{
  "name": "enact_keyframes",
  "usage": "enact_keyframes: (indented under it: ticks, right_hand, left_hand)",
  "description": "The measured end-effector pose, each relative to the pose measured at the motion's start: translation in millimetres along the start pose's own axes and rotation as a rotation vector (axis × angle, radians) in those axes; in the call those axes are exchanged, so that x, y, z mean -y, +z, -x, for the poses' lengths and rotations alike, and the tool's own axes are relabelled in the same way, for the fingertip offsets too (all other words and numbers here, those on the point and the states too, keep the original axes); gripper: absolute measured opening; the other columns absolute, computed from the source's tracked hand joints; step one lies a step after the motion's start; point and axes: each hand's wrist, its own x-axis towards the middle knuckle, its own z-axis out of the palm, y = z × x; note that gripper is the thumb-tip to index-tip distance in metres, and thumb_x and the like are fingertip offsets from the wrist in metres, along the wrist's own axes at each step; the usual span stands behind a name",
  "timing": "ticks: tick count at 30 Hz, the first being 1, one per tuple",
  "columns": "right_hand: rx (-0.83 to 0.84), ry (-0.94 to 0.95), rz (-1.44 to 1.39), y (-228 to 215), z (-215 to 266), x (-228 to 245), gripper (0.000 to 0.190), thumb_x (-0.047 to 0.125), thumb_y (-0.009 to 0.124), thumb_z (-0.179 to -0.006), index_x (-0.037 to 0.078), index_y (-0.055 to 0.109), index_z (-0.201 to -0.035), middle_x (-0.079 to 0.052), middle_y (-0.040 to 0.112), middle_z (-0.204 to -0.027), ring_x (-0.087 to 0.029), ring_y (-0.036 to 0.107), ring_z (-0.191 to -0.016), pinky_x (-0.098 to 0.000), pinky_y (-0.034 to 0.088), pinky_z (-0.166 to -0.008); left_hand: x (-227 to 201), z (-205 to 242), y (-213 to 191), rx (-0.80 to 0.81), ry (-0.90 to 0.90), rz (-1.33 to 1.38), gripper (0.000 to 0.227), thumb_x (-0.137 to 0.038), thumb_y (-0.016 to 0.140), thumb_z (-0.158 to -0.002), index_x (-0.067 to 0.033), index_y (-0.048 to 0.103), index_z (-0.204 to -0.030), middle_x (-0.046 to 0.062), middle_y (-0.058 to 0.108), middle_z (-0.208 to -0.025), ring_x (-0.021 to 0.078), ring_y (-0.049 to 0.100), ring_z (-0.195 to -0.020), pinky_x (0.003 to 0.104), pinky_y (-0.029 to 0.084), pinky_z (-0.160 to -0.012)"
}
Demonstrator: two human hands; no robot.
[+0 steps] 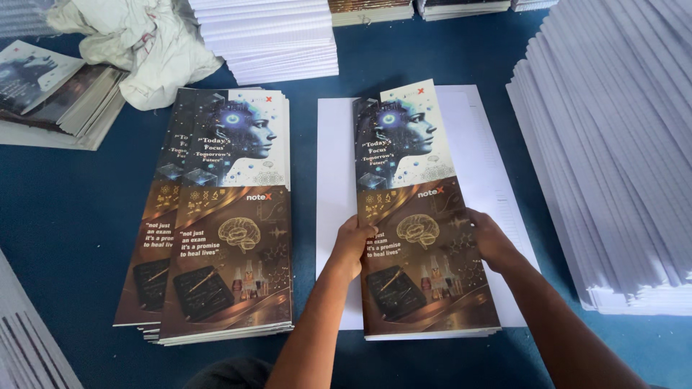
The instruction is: The person assembles notebooks by inserting loose sheets of paper into printed covers. They repeatedly pick up a cover, place a stack of paper inside, and set the completed notebook aside.
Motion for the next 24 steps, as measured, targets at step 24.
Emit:
enact_keyframes:
  ticks: [24]
  right_hand:
    - [-0.112, 0.3, 0.033, 43, 32, 51, 0.06, 0.014, 0.076, -0.082, -0.011, 0.052, -0.13, -0.026, 0.069, -0.105, -0.03, 0.073, -0.089, -0.0407, 0.064, -0.082]
  left_hand:
    - [-28, 44, 8, 0.14, -0.105, 0.004, 0.068, 0.006, 0.072, -0.079, -0.0143, 0.05, -0.14, 0.011, 0.065, -0.116, 0.0212, 0.07, -0.097, 0.036, 0.061, -0.087]
